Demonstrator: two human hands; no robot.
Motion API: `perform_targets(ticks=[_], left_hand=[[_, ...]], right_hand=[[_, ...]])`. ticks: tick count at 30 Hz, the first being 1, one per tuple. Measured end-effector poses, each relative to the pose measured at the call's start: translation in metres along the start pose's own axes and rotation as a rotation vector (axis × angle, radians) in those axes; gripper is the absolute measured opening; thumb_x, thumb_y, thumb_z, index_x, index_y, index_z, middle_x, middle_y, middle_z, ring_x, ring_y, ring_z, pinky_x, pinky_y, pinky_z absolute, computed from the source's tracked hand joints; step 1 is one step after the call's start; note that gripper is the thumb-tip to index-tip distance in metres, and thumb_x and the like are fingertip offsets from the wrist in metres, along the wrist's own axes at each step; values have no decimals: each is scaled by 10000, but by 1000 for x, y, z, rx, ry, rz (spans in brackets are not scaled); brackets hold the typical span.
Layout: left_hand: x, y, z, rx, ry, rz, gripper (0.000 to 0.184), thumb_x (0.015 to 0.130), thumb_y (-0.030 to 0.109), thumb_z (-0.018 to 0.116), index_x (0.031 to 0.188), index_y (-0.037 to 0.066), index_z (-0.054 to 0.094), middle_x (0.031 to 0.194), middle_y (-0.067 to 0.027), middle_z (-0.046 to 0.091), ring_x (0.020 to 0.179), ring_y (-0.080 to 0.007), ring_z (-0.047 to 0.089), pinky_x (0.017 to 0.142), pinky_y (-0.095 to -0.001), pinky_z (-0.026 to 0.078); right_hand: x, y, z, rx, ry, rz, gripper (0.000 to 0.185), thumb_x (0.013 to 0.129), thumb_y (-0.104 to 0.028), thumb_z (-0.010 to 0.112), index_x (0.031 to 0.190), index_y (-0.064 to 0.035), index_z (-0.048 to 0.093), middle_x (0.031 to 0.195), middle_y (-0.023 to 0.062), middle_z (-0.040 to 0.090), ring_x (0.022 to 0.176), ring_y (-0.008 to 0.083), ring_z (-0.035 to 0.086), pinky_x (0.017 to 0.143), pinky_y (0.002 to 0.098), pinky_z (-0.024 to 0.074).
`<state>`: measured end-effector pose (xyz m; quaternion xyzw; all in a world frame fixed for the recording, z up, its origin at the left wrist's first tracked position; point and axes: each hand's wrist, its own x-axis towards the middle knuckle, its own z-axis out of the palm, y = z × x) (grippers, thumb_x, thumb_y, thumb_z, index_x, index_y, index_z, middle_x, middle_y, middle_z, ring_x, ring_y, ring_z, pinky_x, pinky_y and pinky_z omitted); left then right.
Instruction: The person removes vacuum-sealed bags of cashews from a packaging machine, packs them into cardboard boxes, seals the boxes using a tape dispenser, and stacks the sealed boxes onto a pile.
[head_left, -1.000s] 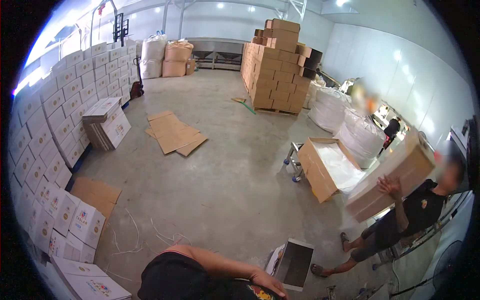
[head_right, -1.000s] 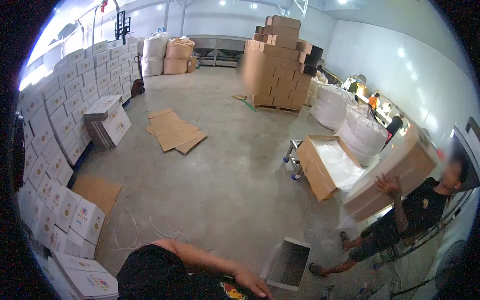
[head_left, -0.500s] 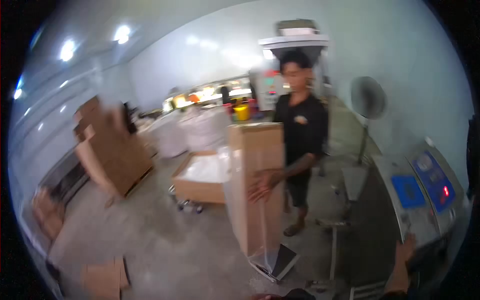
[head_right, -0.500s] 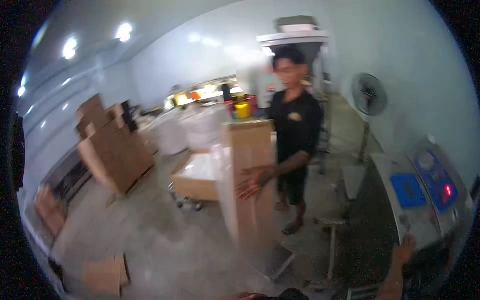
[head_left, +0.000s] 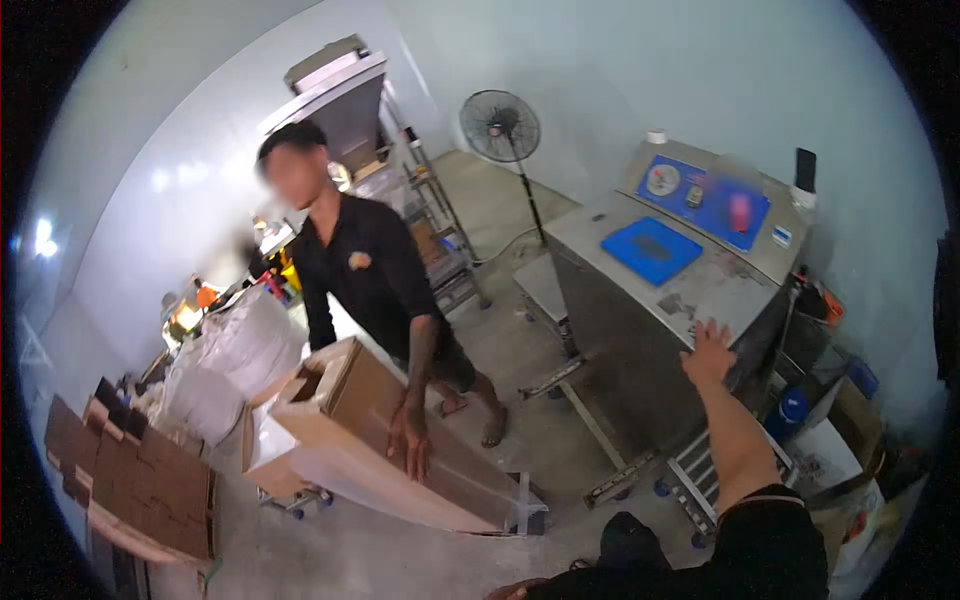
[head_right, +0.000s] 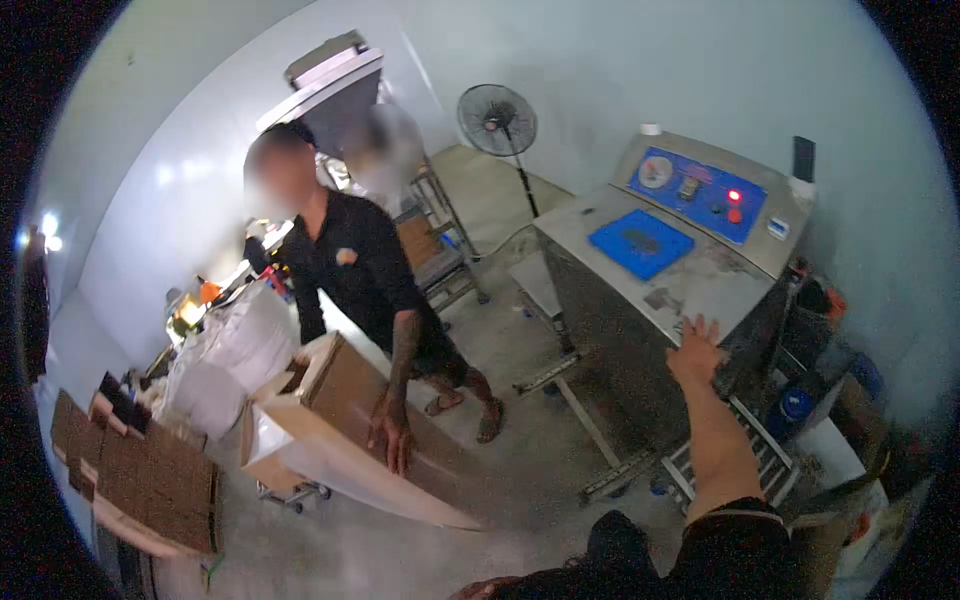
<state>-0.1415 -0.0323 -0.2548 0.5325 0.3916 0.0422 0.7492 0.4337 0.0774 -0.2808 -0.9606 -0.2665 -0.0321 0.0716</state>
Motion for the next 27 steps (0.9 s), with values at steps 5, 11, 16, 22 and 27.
perform_targets(ticks=[5, 11, 16, 22, 27], left_hand=[[16, 23, 18, 50, -91, 20, 643, 957, 541, 498, 1341, 28, 547, 1347, -142, 562, 1292, -321, 454, 1109, -422, 285], [54, 47, 76, 639, -18, -118, 636, 968, 514, 472, 1366, 19, 514, 1362, -159, 554, 1304, -308, 471, 1097, -402, 330], [109, -51, 69, 1052, -5, -146, 595, 967, 487, 464, 1330, 19, 523, 1321, -190, 556, 1266, -316, 491, 1060, -409, 366], [153, -120, 58, 1294, 34, -177, 469, 949, 441, 499, 1198, 59, 613, 1150, -221, 615, 1117, -379, 561, 949, -441, 436], [244, -66, 71, 1321, 224, 315, 438, 942, 428, 514, 1181, 80, 635, 1131, -230, 627, 1094, -410, 578, 919, -467, 464]], right_hand=[[-1, 5, -12, 94, -37, -23, 787, 840, -518, 652, 1488, -202, 337, 1596, 63, 209, 1473, 327, 160, 1038, 642, 350], [-5, 48, 9, 488, 15, -217, 747, 884, -504, 605, 1475, -119, 358, 1542, 205, 237, 1452, 397, 156, 1113, 641, 215], [-145, 170, 61, 551, -157, -283, 722, 918, -448, 586, 1478, -76, 322, 1496, 235, 298, 1383, 384, 302, 1144, 535, 229], [-366, 462, 324, 47, -1301, -260, 543, 931, -547, 479, 1125, -57, 610, 1010, 165, 649, 947, 309, 616, 847, 479, 476], [-445, 624, 249, 36, -763, 261, 414, 979, -384, 480, 839, -55, 689, 782, 121, 659, 826, 285, 640, 780, 448, 494]])
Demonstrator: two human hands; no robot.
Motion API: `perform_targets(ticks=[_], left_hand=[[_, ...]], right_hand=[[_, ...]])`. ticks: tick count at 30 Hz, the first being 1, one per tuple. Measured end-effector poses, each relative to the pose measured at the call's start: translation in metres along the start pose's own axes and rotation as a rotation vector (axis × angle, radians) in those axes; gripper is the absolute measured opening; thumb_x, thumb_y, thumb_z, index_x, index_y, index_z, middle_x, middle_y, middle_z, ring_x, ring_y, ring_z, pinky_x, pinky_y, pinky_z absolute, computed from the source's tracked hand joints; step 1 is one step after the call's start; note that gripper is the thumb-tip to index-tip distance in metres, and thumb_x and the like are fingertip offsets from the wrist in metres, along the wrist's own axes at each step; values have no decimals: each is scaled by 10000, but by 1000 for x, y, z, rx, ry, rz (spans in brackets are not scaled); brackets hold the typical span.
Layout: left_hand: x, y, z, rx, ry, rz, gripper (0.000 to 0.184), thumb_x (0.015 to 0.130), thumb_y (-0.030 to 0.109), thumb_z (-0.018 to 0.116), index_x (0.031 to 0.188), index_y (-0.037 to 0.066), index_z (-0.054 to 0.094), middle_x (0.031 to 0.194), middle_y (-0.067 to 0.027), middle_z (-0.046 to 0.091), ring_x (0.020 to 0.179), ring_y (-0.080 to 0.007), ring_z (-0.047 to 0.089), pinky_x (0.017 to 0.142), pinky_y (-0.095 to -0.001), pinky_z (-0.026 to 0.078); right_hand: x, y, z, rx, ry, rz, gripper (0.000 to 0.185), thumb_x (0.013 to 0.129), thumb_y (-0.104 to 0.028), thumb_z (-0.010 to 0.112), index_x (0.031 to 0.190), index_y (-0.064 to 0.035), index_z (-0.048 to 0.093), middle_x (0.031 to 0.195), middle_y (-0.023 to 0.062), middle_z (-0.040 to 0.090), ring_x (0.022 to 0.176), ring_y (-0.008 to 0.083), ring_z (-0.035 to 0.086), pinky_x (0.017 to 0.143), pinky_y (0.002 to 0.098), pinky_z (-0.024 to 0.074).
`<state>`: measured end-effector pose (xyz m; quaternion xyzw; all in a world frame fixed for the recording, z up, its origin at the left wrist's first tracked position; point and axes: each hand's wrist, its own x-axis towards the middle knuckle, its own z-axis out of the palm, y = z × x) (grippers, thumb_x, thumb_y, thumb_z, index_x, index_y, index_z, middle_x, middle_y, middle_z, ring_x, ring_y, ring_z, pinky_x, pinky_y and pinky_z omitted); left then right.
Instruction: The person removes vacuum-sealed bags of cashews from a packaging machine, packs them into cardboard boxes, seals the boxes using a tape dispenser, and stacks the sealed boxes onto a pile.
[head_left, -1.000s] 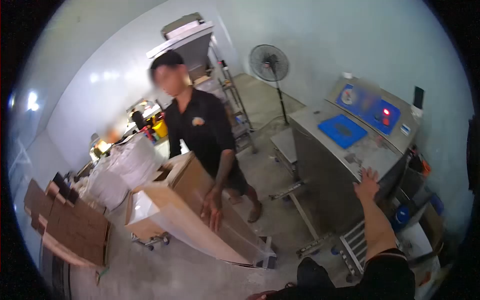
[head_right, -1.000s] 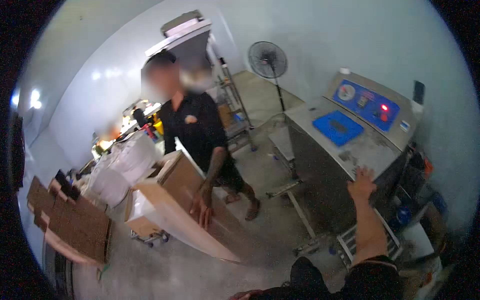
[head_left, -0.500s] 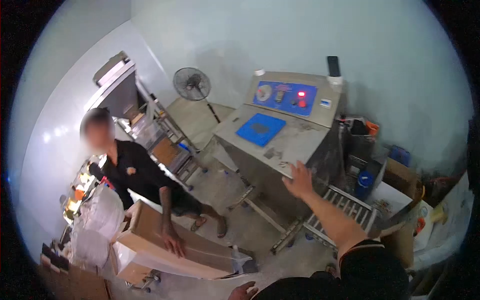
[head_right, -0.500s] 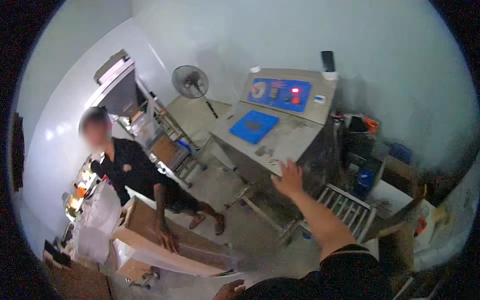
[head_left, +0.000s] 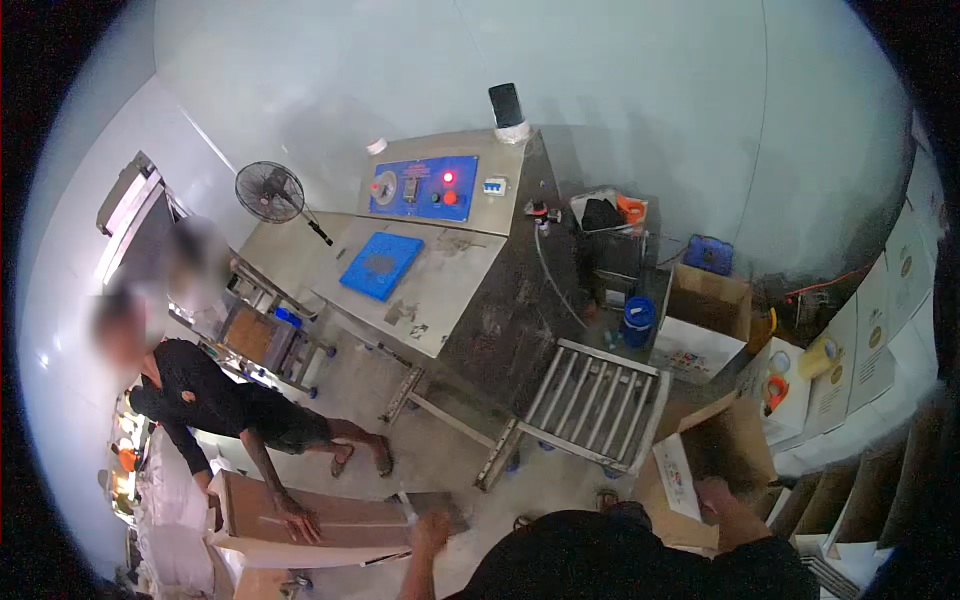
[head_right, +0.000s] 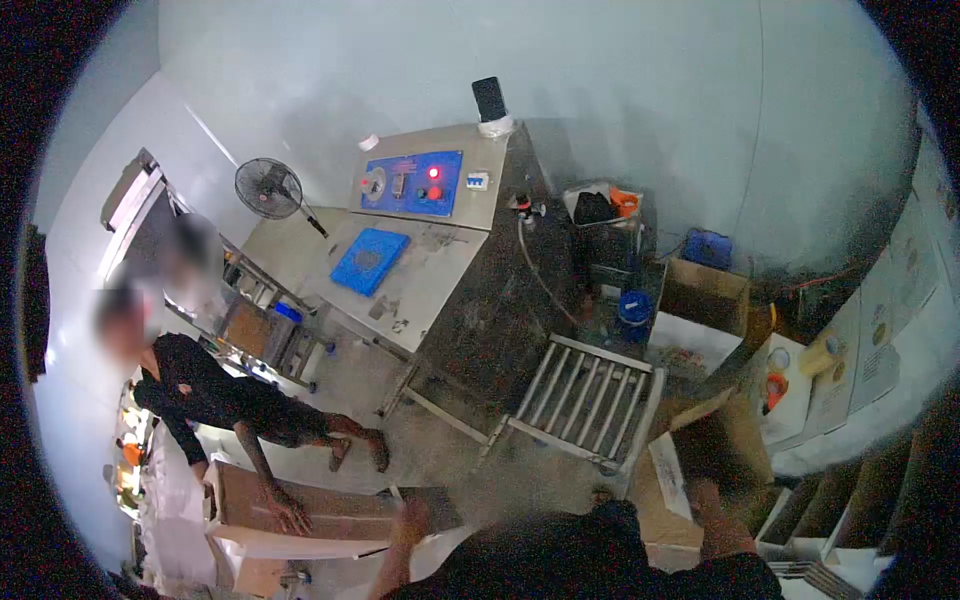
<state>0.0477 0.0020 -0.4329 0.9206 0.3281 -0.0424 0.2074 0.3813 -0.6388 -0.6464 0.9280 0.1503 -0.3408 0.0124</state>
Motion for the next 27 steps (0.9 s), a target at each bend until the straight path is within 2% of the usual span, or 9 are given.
perform_targets(ticks=[2, 4, 9, 12, 13, 15, 17, 25, 27], left_hand=[[79, 62, -49, -65, 118, -76, 496, 925, 381, 578, 1308, 67, 546, 1294, -210, 562, 1231, -384, 504, 1014, -465, 413], [145, 128, -108, -93, 225, 187, 444, 912, 289, 618, 1292, 69, 553, 1276, -205, 571, 1211, -379, 517, 1017, -463, 410], [284, 249, -193, -145, 529, 518, 450, 880, 262, 646, 1259, 32, 567, 1238, -202, 602, 1176, -394, 540, 1004, -450, 418], [341, 288, -201, -99, 486, 594, 515, 855, 317, 671, 1270, 32, 562, 1268, -193, 593, 1188, -375, 542, 1015, -426, 420], [366, 289, -194, -46, 488, 642, 539, 844, 347, 679, 1269, 34, 564, 1272, -188, 593, 1187, -372, 544, 1020, -417, 419], [389, 301, -190, -20, 433, 670, 572, 841, 402, 671, 1273, 43, 565, 1281, -180, 590, 1209, -364, 532, 1040, -444, 400], [409, 306, -184, 49, 375, 670, 605, 837, 451, 662, 1281, 52, 564, 1290, -169, 588, 1232, -358, 518, 1056, -478, 375], [456, 311, -180, 321, 25, 691, 591, 834, 507, 642, 1229, 69, 603, 1235, -165, 609, 1236, -350, 509, 1085, -528, 309], [456, 306, -177, 347, 106, 710, 555, 841, 497, 639, 1181, 59, 620, 1202, -170, 616, 1215, -348, 520, 1085, -519, 312]], right_hand=[[-5, 22, -24, -26, 313, 27, 318, 975, -308, 507, 911, -51, 683, 794, 114, 645, 810, 263, 632, 758, 431, 493], [19, 37, -28, -209, 599, 16, 235, 960, -243, 535, 979, -50, 667, 803, 105, 625, 780, 226, 618, 733, 403, 487], [57, -8, -49, 1285, 443, 89, 190, 941, -195, 565, 991, -32, 647, 788, 58, 613, 710, 174, 565, 676, 343, 462], [60, -28, 9, 997, 635, -311, 143, 870, -186, 649, 903, -47, 661, 696, 26, 588, 647, 158, 544, 588, 333, 442], [35, -35, 12, 1242, 457, -328, 169, 858, -212, 669, 888, -46, 669, 687, 31, 594, 614, 170, 547, 557, 339, 445], [-17, -49, 17, 1733, 110, -237, 222, 835, -265, 708, 857, -45, 686, 669, 42, 605, 549, 195, 553, 497, 350, 449], [-50, -58, 49, 1883, 15, -47, 256, 849, -314, 683, 898, -63, 663, 704, 48, 602, 561, 206, 553, 506, 356, 454], [-143, -125, 106, 2112, -32, 498, 405, 908, -508, 583, 1065, -135, 570, 840, 75, 593, 609, 249, 552, 546, 382, 475], [-133, -172, 83, 1820, 185, 576, 344, 927, -426, 594, 1057, -110, 559, 835, 70, 592, 605, 227, 540, 535, 368, 463]])
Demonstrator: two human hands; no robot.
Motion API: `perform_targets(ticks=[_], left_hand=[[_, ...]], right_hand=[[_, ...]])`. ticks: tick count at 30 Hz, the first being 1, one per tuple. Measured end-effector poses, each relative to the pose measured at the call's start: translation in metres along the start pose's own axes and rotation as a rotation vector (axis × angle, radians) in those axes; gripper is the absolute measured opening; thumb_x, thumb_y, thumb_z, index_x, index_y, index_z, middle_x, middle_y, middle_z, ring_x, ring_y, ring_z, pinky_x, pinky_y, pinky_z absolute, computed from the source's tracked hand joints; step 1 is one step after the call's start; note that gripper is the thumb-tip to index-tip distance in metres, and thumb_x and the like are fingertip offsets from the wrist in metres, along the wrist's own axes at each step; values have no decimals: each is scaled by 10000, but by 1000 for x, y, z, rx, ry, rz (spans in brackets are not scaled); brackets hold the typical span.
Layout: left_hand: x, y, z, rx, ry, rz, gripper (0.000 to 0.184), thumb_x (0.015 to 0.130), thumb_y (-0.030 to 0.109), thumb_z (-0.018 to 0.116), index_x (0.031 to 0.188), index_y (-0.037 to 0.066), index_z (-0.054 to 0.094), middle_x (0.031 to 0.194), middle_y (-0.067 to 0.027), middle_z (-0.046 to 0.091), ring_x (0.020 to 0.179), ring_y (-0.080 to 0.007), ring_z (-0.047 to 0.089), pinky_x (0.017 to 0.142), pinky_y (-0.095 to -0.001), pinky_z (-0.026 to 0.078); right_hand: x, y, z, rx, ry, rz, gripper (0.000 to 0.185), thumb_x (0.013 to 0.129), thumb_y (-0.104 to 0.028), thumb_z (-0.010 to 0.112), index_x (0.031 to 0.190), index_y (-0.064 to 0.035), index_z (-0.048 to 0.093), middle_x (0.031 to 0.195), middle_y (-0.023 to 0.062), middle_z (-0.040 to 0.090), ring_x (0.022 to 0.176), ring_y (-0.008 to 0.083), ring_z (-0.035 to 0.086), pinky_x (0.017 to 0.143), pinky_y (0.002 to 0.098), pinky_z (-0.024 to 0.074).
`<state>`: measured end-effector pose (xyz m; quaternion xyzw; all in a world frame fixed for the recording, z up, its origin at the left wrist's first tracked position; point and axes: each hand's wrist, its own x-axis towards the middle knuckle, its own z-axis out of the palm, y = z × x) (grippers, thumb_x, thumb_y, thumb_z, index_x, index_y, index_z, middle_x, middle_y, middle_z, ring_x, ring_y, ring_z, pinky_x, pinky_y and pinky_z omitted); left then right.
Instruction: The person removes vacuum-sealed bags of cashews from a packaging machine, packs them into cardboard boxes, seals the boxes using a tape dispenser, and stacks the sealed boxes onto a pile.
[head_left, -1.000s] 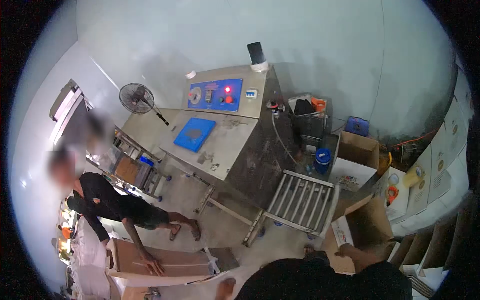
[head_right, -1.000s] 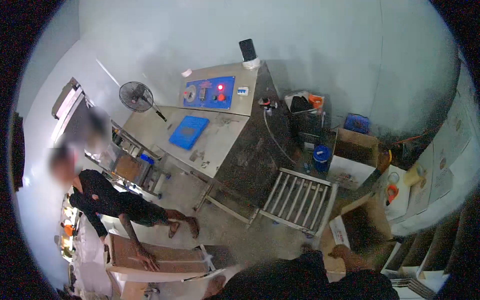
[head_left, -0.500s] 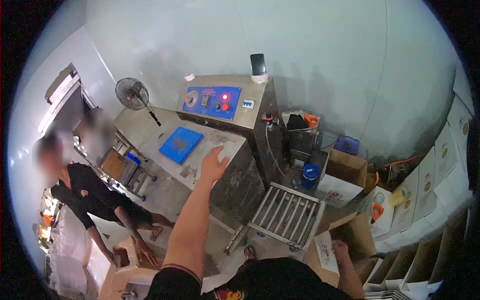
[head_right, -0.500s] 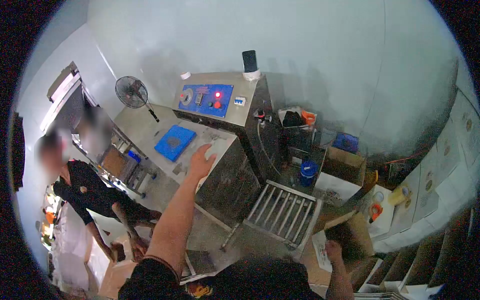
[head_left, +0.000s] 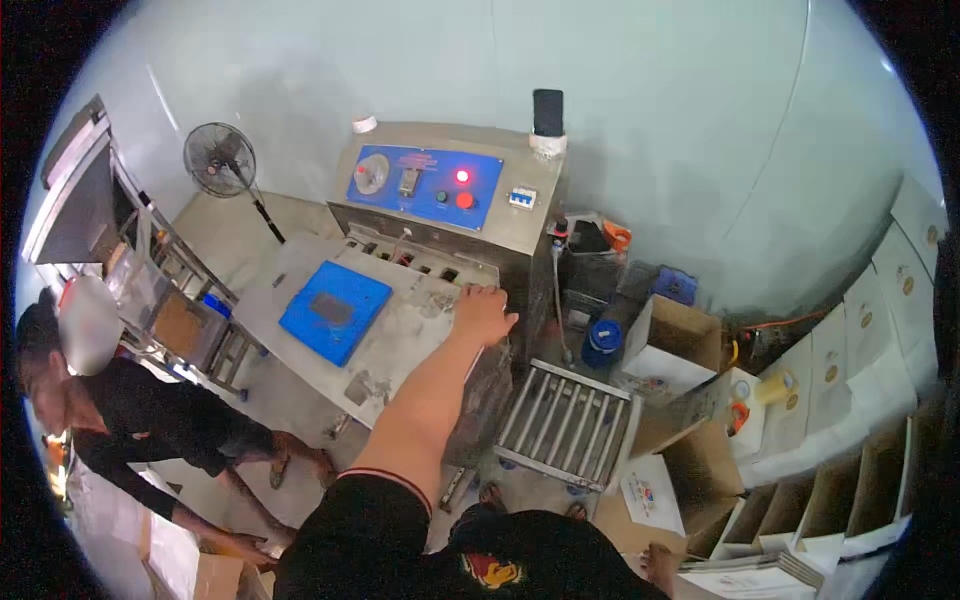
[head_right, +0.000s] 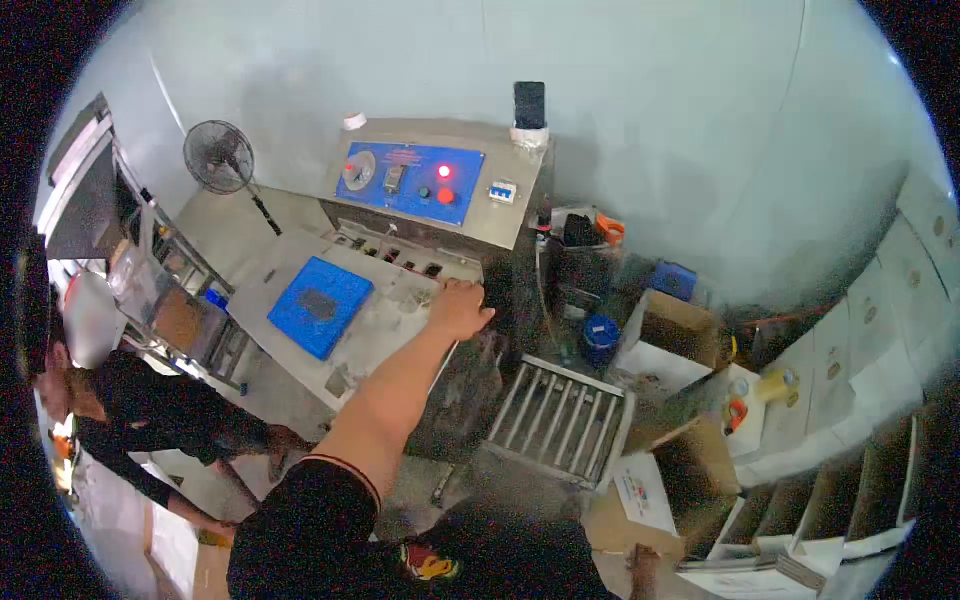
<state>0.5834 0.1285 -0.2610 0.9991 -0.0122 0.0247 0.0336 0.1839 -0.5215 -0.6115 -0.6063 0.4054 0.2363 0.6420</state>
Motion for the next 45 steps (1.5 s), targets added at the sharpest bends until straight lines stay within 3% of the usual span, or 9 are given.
perform_targets(ticks=[6, 15, 19, 21, 23, 26, 32, 34, 45], left_hand=[[-23, 1, 15, 27, 46, -9, 498, 851, 454, 642, 1114, 30, 633, 1180, -157, 625, 1165, -340, 542, 1061, -496, 339], [-67, 6, 14, -36, 165, -43, 403, 843, 431, 656, 983, 53, 648, 1142, -148, 627, 1136, -339, 541, 1012, -468, 386], [-93, 9, 10, -69, 181, -87, 362, 827, 405, 675, 933, 60, 650, 1074, -136, 628, 1104, -338, 546, 997, -477, 390], [-103, 8, 10, -91, 176, -111, 354, 817, 397, 684, 920, 59, 651, 1051, -131, 627, 1103, -336, 546, 1002, -479, 387], [-113, 8, 12, -98, 191, -116, 349, 808, 392, 691, 912, 61, 653, 1034, -127, 627, 1102, -334, 545, 1007, -479, 383], [-127, 3, 13, -82, 207, -109, 345, 797, 391, 698, 913, 68, 658, 1026, -123, 627, 1103, -332, 543, 1019, -480, 374], [-159, 2, 5, -74, 142, -115, 349, 774, 403, 712, 930, 95, 663, 1012, -117, 624, 1102, -323, 545, 1068, -506, 337], [-157, -1, 5, -97, 147, -98, 347, 771, 413, 709, 916, 103, 653, 982, -115, 617, 1090, -315, 551, 1090, -518, 324], [-183, -20, -1, -167, 55, -52, 389, 740, 391, 750, 962, 88, 651, 992, -92, 609, 1118, -303, 524, 1088, -507, 299]], right_hand=[[-44, -33, 78, -431, -130, -451, 223, 915, -309, 634, 1004, -105, 649, 886, 77, 674, 685, 212, 632, 512, 333, 489], [70, -6, -60, 57, -407, -182, 350, 892, -445, 537, 1068, -163, 646, 920, 80, 650, 702, 311, 577, 504, 421, 436], [97, -33, -96, 660, -921, 258, 338, 917, -410, 535, 1134, -164, 618, 955, 83, 641, 663, 295, 566, 498, 406, 421], [104, -52, -99, -343, -578, -337, 301, 930, -370, 536, 1112, -146, 622, 910, 84, 651, 659, 292, 593, 505, 405, 443], [100, -90, -75, -582, -280, -445, 278, 937, -342, 546, 1077, -116, 626, 864, 85, 658, 648, 277, 607, 512, 398, 458], [76, -155, 0, -66, -99, -63, 302, 943, -348, 560, 1017, -65, 635, 820, 83, 658, 650, 242, 613, 544, 380, 470], [114, -257, 197, -527, -365, -532, 467, 971, -463, 520, 949, -15, 648, 801, 76, 636, 720, 199, 618, 647, 355, 490], [69, -320, 285, -612, -673, -489, 488, 975, -485, 515, 967, -10, 627, 757, 96, 632, 648, 189, 600, 623, 335, 493], [-23, -402, 641, -366, -835, -229, 637, 941, -640, 451, 1010, -29, 618, 815, 65, 654, 706, 182, 633, 617, 329, 528]])
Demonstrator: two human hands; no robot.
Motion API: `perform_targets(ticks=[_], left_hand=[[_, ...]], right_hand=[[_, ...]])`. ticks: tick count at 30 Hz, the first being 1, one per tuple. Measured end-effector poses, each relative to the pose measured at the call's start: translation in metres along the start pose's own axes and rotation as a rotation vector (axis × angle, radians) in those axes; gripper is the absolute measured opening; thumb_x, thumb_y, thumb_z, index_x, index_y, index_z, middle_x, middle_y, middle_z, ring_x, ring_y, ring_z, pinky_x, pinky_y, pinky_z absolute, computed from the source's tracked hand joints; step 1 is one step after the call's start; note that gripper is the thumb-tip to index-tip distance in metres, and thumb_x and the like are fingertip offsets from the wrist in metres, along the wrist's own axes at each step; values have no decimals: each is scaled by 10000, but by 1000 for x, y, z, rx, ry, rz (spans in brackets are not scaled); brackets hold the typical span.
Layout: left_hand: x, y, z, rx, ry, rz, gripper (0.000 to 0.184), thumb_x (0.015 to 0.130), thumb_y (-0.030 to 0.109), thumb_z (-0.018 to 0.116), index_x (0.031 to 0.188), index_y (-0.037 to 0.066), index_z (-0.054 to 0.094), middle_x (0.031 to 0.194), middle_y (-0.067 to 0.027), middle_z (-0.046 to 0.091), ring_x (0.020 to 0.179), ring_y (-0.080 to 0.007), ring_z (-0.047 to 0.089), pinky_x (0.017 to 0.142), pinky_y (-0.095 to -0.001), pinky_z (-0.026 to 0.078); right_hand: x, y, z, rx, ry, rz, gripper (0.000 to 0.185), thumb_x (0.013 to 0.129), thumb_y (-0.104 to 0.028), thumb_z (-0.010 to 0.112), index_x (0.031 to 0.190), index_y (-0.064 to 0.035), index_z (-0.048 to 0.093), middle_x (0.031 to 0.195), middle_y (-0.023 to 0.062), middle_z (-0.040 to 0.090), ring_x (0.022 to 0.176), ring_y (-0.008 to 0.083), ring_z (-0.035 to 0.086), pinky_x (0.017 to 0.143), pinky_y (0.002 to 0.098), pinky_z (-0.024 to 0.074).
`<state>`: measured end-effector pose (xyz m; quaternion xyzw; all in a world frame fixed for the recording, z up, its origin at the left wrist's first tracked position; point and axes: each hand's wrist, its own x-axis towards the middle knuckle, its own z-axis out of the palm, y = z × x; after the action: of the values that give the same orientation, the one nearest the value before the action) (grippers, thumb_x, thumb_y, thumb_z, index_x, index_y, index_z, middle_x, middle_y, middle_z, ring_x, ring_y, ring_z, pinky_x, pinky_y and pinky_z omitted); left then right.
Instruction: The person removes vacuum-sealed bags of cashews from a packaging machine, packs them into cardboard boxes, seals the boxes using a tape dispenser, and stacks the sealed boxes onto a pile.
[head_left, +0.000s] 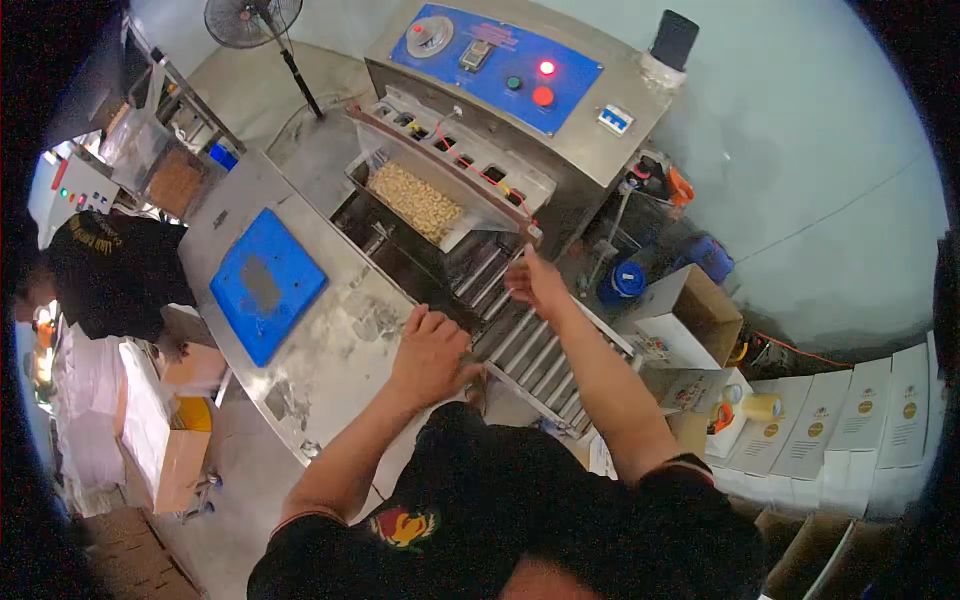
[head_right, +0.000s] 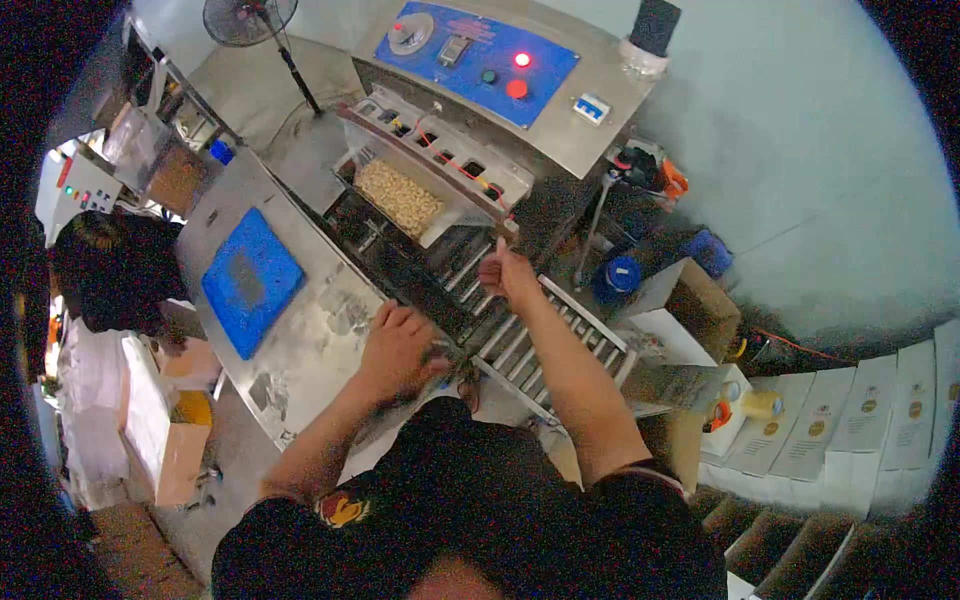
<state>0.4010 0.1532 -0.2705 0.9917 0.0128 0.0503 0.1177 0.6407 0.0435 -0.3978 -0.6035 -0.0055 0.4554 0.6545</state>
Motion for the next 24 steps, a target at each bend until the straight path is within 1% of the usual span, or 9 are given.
perform_targets(ticks=[2, 7, 10, 11, 14, 16, 19, 20, 24], left_hand=[[0, -9, -1, -45, 10, 33, 389, 724, 379, 761, 963, 93, 647, 991, -85, 604, 1118, -299, 522, 1086, -503, 304], [12, -21, 4, -142, -7, 95, 411, 668, 350, 790, 964, 104, 643, 974, -73, 601, 1094, -287, 528, 1075, -488, 322], [14, -26, 3, -144, -119, 99, 439, 774, 437, 711, 1076, 122, 656, 1083, -43, 629, 1131, -271, 524, 1100, -490, 298], [15, -27, 2, -150, -131, 98, 440, 771, 437, 713, 1076, 124, 657, 1082, -43, 629, 1128, -270, 527, 1103, -489, 298], [17, -27, -1, -169, -161, 89, 447, 764, 438, 717, 1080, 129, 655, 1083, -44, 629, 1125, -271, 532, 1111, -487, 296], [18, -28, -2, -184, -172, 79, 455, 764, 438, 718, 1090, 128, 650, 1084, -48, 629, 1129, -274, 531, 1118, -489, 293], [17, -31, -1, -253, -59, 113, 454, 674, 368, 787, 1003, 95, 633, 1048, -67, 615, 1075, -268, 548, 1076, -465, 340], [18, -34, -3, -267, -76, 119, 455, 680, 370, 785, 1008, 94, 631, 1061, -67, 614, 1100, -270, 543, 1080, -468, 336], [20, -47, -4, -338, -97, 120, 467, 709, 376, 772, 1052, 95, 626, 1131, -74, 600, 1205, -289, 499, 1103, -489, 312]], right_hand=[[33, -2, 16, 106, -5, 21, 597, 932, -646, 469, 924, -70, 623, 785, 42, 645, 658, 159, 607, 590, 344, 514], [84, -3, 30, 287, 100, 103, 606, 942, -649, 433, 942, -71, 615, 781, 49, 637, 693, 177, 622, 588, 374, 525], [93, 3, 34, 361, 130, 84, 577, 972, -609, 400, 949, -73, 614, 790, 55, 643, 694, 188, 625, 567, 374, 517], [94, 3, 35, 375, 133, 74, 566, 982, -593, 389, 951, -75, 614, 794, 56, 646, 693, 192, 625, 559, 373, 514], [106, 18, 29, 387, 61, 0, 494, 1001, -500, 429, 1068, -38, 590, 898, 89, 658, 801, 226, 650, 696, 418, 538], [110, 22, 27, 392, 32, -46, 426, 1008, -432, 430, 1064, -42, 592, 902, 90, 659, 805, 226, 646, 706, 413, 532], [109, 28, 29, 443, 19, -48, 352, 1000, -356, 438, 1049, -47, 597, 897, 95, 658, 805, 223, 642, 722, 401, 521], [109, 29, 31, 467, 20, -38, 332, 994, -336, 441, 1043, -48, 599, 894, 97, 658, 805, 222, 640, 727, 396, 518], [106, 72, 39, 239, 4, 8, 296, 971, -308, 470, 1025, -50, 605, 878, 92, 656, 770, 210, 639, 668, 356, 513]])
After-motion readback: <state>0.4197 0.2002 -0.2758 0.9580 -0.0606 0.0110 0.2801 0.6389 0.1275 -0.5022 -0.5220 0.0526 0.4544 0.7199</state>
